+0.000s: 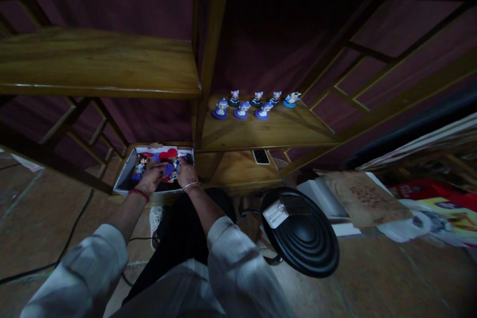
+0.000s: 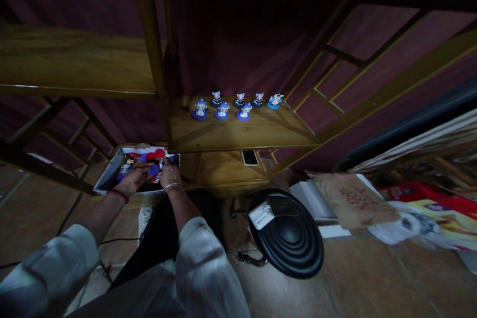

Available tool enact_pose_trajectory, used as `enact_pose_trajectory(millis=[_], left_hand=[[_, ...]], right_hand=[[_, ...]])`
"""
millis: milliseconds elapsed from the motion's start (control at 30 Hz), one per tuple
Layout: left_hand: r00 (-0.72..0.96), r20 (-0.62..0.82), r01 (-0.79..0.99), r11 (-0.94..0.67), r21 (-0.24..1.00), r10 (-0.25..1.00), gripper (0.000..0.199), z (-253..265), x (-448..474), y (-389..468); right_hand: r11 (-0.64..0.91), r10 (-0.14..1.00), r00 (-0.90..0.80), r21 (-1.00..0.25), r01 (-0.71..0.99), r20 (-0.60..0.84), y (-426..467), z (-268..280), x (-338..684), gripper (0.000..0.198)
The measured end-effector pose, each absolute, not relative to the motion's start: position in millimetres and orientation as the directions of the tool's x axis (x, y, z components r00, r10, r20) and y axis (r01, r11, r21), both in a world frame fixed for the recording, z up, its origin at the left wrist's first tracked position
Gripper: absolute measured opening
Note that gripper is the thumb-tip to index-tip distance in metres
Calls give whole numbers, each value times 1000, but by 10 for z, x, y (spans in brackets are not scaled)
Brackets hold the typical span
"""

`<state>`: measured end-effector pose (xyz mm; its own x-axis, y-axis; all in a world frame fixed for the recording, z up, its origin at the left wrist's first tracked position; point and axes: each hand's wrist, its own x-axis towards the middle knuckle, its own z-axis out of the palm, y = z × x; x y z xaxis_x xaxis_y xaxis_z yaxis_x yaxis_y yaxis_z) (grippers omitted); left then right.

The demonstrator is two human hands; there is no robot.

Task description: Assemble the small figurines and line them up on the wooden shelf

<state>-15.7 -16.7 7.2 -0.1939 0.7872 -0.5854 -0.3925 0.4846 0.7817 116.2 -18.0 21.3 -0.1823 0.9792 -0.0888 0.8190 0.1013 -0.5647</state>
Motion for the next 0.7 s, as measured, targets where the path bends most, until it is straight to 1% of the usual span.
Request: enact_pose_trajectory(millis=[100, 200, 300, 367, 567, 700], left_hand=[[-211, -593, -376, 495, 783, 777, 17, 33, -170, -160], [-274, -603, -345, 509, 789, 749, 15, 33, -173, -161], [-324, -633, -306, 555, 774, 703, 15, 69, -163, -165], [-326, -652, -275, 591, 758, 685, 15, 103, -160, -168], [-320, -633, -134, 628, 767, 705, 17, 226, -195, -190], [-330, -612, -76, 626, 776, 718, 17, 266, -216, -223]], right_hand=[[125, 976, -200, -531, 838, -86, -200, 237, 1165, 45], [160, 969, -230, -489, 857, -86, -227, 265, 1168, 35], [221, 951, -293, -453, 863, -94, -254, 286, 1170, 26], [267, 934, -343, -437, 859, -104, -269, 297, 1174, 23], [332, 886, -432, -421, 844, -166, -271, 334, 1177, 24], [313, 882, -420, -400, 862, -215, -256, 342, 1161, 24]])
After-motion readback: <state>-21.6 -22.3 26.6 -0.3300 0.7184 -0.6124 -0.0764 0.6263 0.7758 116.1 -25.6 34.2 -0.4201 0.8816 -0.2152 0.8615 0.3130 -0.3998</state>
